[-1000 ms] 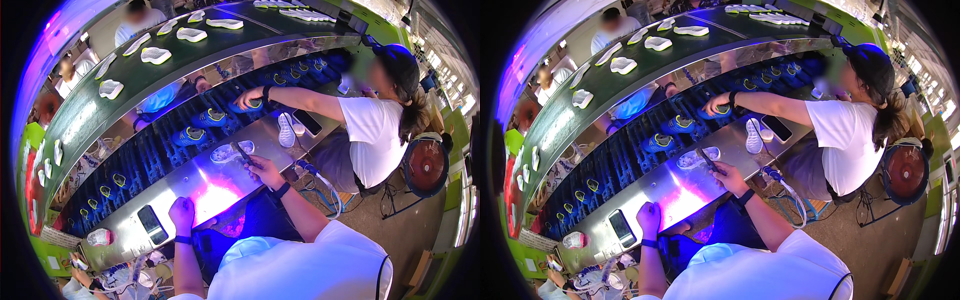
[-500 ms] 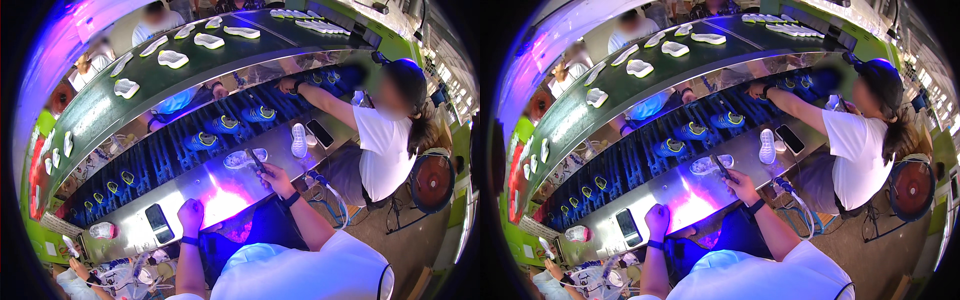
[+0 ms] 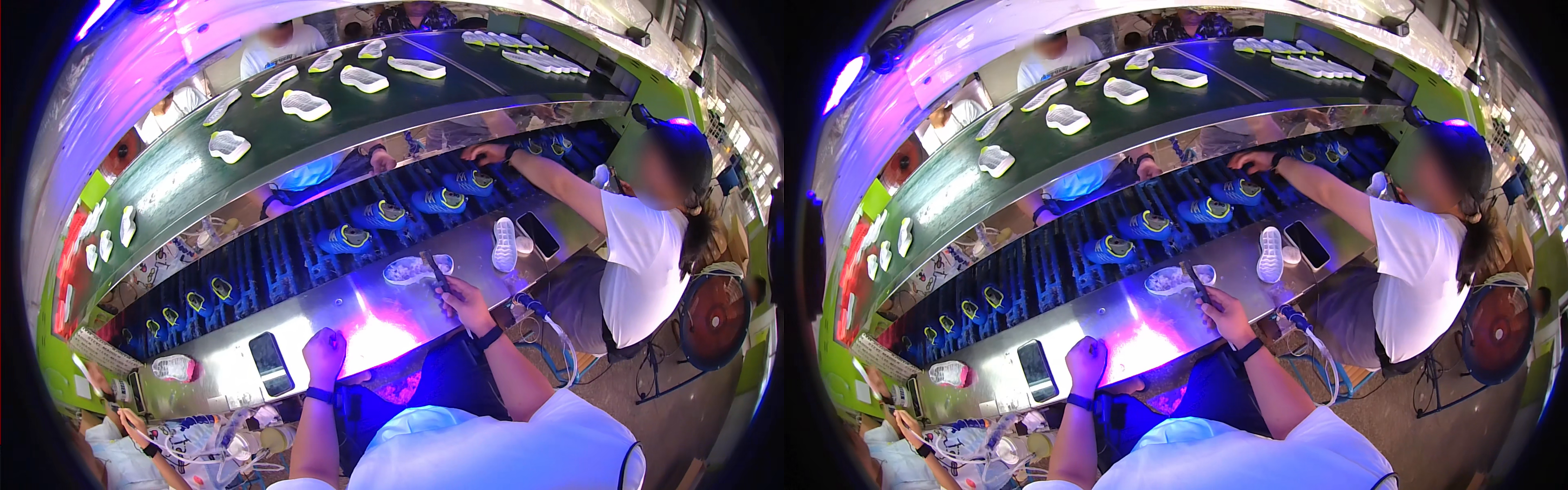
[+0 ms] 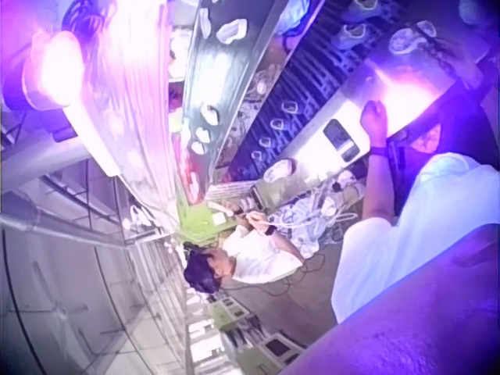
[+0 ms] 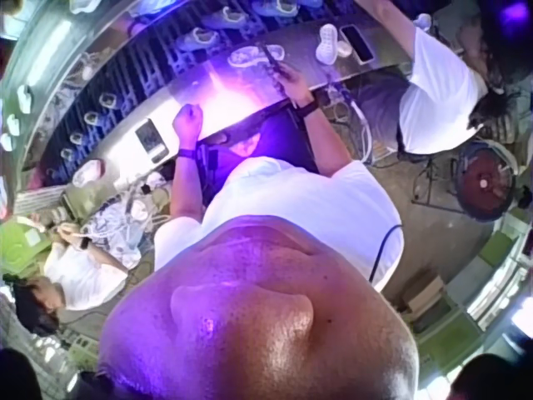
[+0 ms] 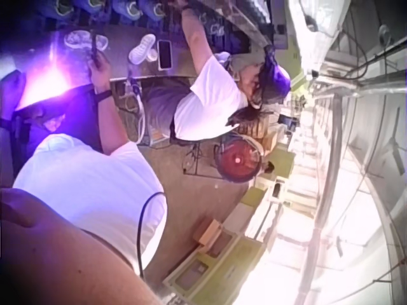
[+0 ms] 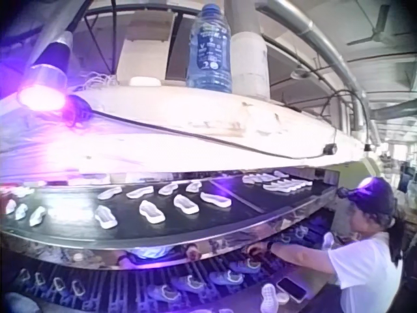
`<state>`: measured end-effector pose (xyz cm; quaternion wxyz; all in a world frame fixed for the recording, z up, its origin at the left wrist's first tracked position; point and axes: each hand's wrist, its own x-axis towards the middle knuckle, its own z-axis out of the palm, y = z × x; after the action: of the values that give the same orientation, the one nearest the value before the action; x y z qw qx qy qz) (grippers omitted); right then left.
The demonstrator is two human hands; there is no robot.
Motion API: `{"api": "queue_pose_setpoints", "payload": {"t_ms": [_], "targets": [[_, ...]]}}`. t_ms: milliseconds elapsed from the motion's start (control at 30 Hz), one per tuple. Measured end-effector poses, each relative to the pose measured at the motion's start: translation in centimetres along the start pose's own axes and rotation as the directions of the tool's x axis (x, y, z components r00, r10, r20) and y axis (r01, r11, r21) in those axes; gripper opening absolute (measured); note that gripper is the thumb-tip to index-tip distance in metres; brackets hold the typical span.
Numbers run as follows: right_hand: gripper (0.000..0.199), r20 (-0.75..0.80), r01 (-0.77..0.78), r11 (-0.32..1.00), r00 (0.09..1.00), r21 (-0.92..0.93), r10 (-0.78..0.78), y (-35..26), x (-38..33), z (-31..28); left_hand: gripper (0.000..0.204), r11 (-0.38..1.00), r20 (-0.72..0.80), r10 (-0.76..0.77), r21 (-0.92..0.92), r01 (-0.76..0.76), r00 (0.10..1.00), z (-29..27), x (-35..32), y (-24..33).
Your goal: Applying adhesive or sealant to shoe components on an assembly line conveyor.
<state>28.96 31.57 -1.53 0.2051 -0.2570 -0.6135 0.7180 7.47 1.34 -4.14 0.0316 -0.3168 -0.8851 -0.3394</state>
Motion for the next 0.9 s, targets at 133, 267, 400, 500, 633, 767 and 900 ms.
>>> {"api": "queue_pose_setpoints", "payload": {"t_ms": [133, 267, 400, 500, 633, 767, 900], "targets": [[0.045, -0.005, 0.012, 0.999, 1.000, -0.035, -0.012, 0.1, 0.0, -0.1, 0.023, 1.000, -0.007, 0.011, -0.017, -0.011, 1.000, 0.1, -0.4, 0.0], [0.046, 0.012, 0.015, 0.996, 1.000, -0.086, -0.014, -0.1, 0.0, -0.2, 0.024, 1.000, 0.009, -0.002, -0.011, 0.002, 1.000, -0.1, -0.6, 0.0], [0.048, -0.004, 0.032, 0.999, 0.999, -0.041, -0.033, 0.2, 0.6, -0.5, 0.019, 0.968, 0.021, 0.025, -0.249, -0.019, 0.999, -2.0, -0.8, 0.6], [0.048, -0.040, -0.001, 0.999, 0.999, -0.054, -0.002, 0.4, 0.3, -0.8, 0.019, 0.916, -0.059, 0.113, -0.380, -0.127, 0.992, -6.6, -0.2, 3.8], [0.046, 0.005, -0.013, 0.990, 1.000, -0.138, 0.014, 0.9, 0.0, -0.5, 0.026, 0.920, -0.157, 0.113, -0.358, -0.163, 0.981, -8.3, 0.0, 3.2], [0.042, 0.012, -0.012, 0.987, 1.000, -0.162, 0.014, 1.4, 0.0, -0.9, 0.028, 0.946, 0.051, -0.033, -0.322, 0.048, 0.998, -2.5, 0.0, -2.0], [0.047, -0.032, 0.014, 0.988, 0.999, -0.155, -0.019, 1.4, -0.8, -1.5, 0.024, 0.948, 0.056, -0.025, -0.316, 0.042, 0.998, 2.2, 0.1, -3.0]]}}
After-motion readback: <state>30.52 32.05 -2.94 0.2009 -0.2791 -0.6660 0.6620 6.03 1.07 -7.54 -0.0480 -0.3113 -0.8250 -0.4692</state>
